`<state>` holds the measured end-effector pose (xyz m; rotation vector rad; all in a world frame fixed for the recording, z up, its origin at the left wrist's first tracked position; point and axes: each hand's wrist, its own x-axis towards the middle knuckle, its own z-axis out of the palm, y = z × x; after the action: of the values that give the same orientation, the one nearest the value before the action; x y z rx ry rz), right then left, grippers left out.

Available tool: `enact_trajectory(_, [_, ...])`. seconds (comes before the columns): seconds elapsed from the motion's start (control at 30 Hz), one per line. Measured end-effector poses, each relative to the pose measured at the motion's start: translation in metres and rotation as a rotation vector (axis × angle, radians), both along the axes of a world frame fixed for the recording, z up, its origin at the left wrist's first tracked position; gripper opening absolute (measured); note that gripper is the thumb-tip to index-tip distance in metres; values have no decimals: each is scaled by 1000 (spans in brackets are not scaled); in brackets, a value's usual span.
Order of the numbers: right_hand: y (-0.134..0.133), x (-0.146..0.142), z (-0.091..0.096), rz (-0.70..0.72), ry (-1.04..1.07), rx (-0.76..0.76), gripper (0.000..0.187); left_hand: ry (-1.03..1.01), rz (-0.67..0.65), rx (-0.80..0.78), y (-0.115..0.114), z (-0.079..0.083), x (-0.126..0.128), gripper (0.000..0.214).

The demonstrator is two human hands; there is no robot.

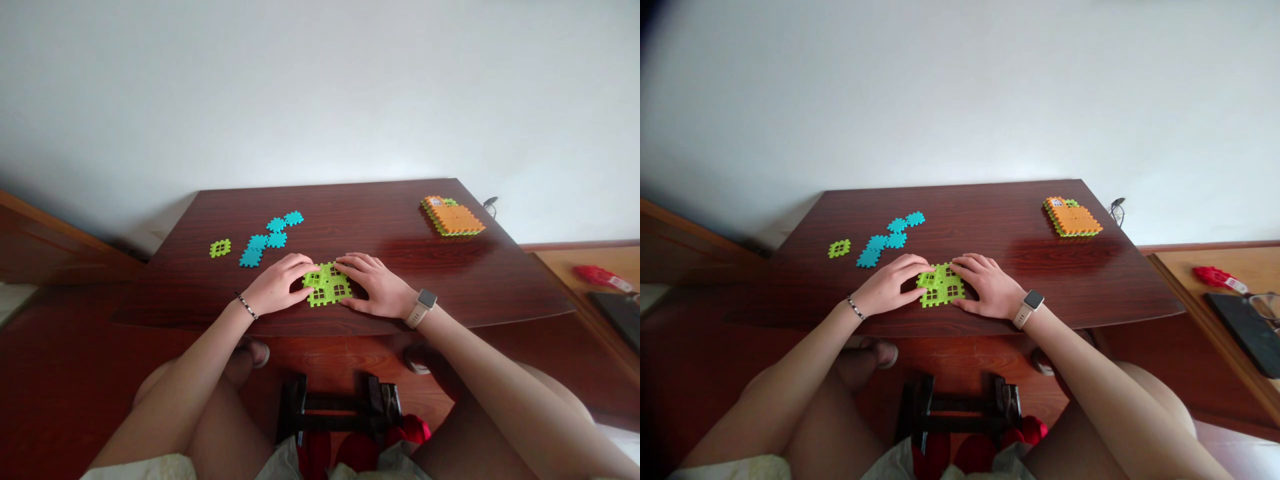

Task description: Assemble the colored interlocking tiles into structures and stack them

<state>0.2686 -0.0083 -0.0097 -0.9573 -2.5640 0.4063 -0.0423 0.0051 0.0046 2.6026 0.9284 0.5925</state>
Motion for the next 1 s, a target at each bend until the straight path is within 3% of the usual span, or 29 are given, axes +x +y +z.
enact_trajectory(0.27, [-1,1,3,37,21,-15,78,-16,113,30,6,-7,-2,33])
enact_trajectory(0.7, [0,2,4,74,31,-45,82,-11,158,115,8,-16,6,29])
enact_trajectory(1.0, [-1,2,4,69,28,-30,79,-60,100,156,4,-5,3,28])
